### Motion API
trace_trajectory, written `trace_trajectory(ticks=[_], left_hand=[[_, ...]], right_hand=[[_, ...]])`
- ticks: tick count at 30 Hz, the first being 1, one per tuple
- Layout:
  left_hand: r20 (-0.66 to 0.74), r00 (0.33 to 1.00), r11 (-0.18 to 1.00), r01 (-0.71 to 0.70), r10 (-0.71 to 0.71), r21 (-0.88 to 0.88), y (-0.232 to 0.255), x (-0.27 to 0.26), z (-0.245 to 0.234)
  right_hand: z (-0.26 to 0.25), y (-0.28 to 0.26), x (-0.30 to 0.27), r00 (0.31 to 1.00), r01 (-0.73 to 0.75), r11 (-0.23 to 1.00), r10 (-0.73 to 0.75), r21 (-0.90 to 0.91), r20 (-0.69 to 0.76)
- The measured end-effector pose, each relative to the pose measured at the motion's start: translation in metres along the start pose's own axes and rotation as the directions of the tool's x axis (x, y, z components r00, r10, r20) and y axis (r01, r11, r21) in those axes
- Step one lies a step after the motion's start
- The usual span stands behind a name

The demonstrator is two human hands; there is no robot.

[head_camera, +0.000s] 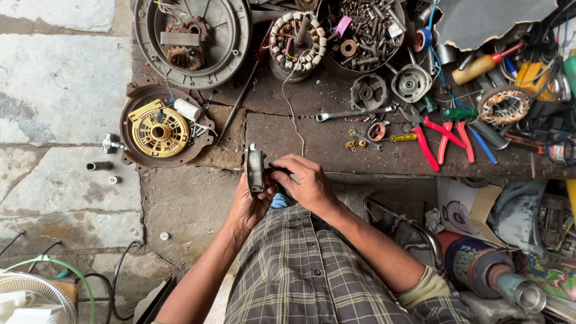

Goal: The person disassembles and reassembles small electrical motor components on a cluttered workbench. They use pliers and a screwdriver to remove and install parts, handling wires and metal housings throughout the process.

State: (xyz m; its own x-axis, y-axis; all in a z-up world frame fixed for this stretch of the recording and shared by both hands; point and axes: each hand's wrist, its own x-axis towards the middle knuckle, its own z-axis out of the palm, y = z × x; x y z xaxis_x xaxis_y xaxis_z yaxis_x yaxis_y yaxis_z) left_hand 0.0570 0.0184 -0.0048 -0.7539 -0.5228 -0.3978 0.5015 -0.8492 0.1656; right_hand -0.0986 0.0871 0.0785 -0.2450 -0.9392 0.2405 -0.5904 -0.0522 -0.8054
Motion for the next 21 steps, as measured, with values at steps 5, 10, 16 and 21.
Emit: trace_trajectory(ticks=[5, 10, 16, 21], left_hand=[[-0.030, 0.999, 0.998, 0.034, -0.035, -0.051, -0.005, -0.001, -0.008], [-0.054, 0.987, 0.979, 0.141, -0.150, -0.147, -0.018, -0.018, -0.026], [-0.111, 0.987, 0.989, 0.110, -0.120, -0.094, -0.033, -0.031, -0.031], [-0.175, 0.981, 0.993, 0.071, -0.087, -0.097, -0.028, -0.029, -0.027]], right_hand=[[0.001, -0.002, -0.006, 0.996, 0.087, 0.995, -0.087, -0.038, 0.000], [-0.002, -0.004, -0.022, 0.983, 0.183, 0.980, -0.182, -0.081, 0.012], [0.002, 0.007, -0.026, 0.996, 0.051, 0.997, -0.046, -0.053, 0.081], [0.008, 0.014, -0.020, 0.986, 0.072, 0.994, -0.058, -0.084, 0.159]])
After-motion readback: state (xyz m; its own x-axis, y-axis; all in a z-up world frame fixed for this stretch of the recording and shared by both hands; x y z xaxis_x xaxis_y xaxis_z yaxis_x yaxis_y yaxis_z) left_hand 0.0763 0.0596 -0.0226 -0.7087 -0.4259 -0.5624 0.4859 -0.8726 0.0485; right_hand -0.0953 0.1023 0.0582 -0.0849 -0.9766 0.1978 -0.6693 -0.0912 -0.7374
